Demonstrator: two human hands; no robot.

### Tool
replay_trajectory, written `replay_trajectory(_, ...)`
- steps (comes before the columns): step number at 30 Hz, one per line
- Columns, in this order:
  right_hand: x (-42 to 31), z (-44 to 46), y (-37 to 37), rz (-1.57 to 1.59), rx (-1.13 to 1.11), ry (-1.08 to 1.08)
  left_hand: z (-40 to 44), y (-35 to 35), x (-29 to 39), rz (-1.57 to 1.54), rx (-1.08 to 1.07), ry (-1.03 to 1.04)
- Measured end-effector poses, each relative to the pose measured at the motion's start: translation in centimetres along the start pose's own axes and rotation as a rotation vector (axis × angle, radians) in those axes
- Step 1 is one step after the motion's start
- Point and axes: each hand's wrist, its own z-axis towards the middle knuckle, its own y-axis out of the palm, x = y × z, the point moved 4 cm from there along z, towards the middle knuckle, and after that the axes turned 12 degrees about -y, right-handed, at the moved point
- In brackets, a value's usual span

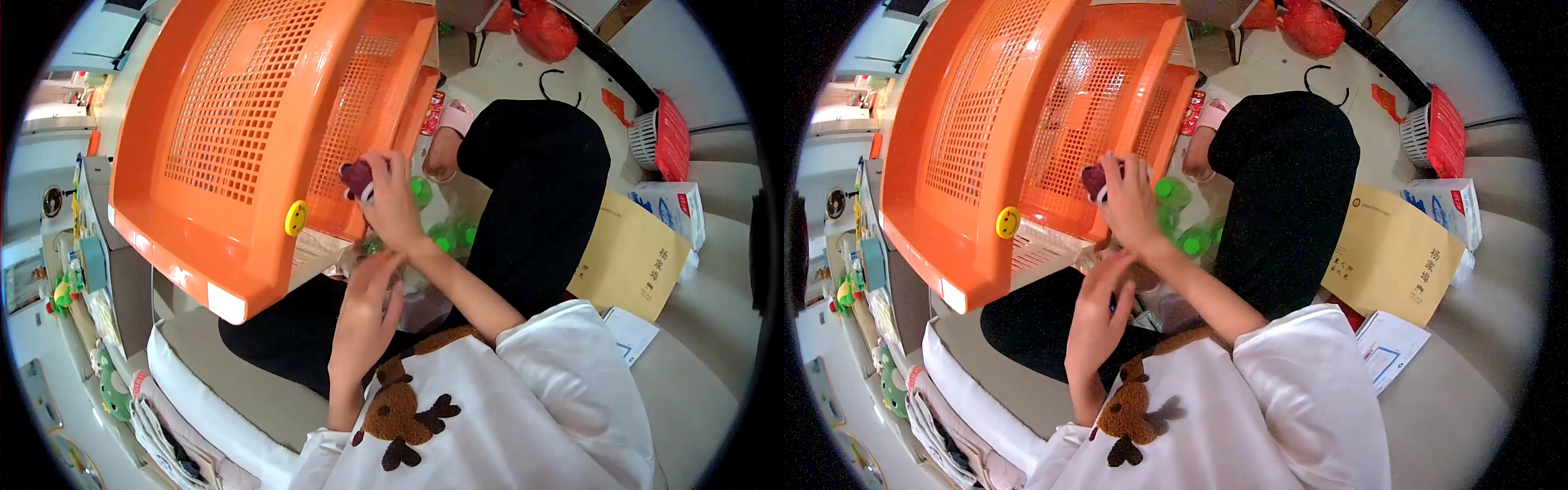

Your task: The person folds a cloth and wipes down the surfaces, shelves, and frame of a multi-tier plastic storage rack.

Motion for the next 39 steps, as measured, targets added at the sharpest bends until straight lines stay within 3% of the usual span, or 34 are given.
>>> replay_trajectory(2, 1.3, 1.8, -0.2, -0.023, 0.044, -0.022, 2.0, -0.2, 0.8, -0.112, 0.048, -0.042)
replay_trajectory(4, 2.6, 4.0, -1.1, -0.039, 0.151, 0.034, 4.0, -0.7, 1.9, -0.068, 0.150, 0.095)
replay_trajectory(5, 3.4, 5.0, -1.4, -0.041, 0.156, 0.043, 5.3, -0.2, 2.3, -0.065, 0.141, 0.097)
replay_trajectory(7, 5.2, 7.3, -1.6, -0.072, 0.089, 0.079, 8.0, 0.0, 3.3, -0.030, 0.381, 0.108)
replay_trajectory(8, 5.7, 8.3, -1.9, -0.072, 0.094, 0.080, 9.9, 0.7, 3.0, -0.027, 0.380, 0.111)
replay_trajectory(10, 6.7, 10.0, -2.2, -0.113, 0.034, 0.115, 13.2, 2.1, 0.6, 0.176, 0.652, -0.044)
replay_trajectory(13, 7.9, 12.0, -2.8, -0.185, 0.098, 0.081, 15.9, 4.1, -3.3, 0.281, 0.691, -0.181)
replay_trajectory(16, 10.2, 14.5, -2.8, -0.260, 0.175, 0.079, 14.9, 5.0, -3.4, 0.428, 0.523, -0.073)
replay_trajectory(19, 12.3, 17.7, -3.4, -0.483, 0.257, -0.035, 14.6, 4.7, -3.7, 0.425, 0.557, -0.033)
replay_trajectory(21, 13.0, 20.3, -3.5, -0.800, 0.020, -0.046, 14.4, 4.5, -4.0, 0.438, 0.530, -0.057)
replay_trajectory(24, 11.5, 21.5, -5.8, -0.739, -0.068, -0.047, 14.1, 4.3, -4.4, 0.403, 0.496, -0.064)
replay_trajectory(25, 11.4, 21.4, -5.5, -0.886, -0.116, -0.088, 14.0, 4.2, -4.6, 0.366, 0.485, -0.057)
replay_trajectory(28, 11.8, 19.8, -4.5, -0.903, -0.164, -0.179, 13.5, 3.8, -5.5, 0.277, 0.430, -0.081)
replay_trajectory(32, 10.6, 17.6, -3.0, -0.861, -0.049, -0.315, 13.0, 3.6, -6.7, 0.256, 0.437, -0.091)
replay_trajectory(35, 7.3, 14.3, -2.1, -0.690, -0.369, -0.224, 14.8, 3.1, -6.1, 0.143, 0.331, -0.157)
replay_trajectory(38, 5.6, 10.6, -0.7, -0.555, -0.298, -0.288, 17.3, 2.7, -4.0, 0.352, 0.260, -0.220)
replay_trajectory(39, 5.0, 9.9, -0.5, -0.448, -0.328, -0.354, 18.6, 3.4, -5.0, 0.488, 0.422, 0.191)
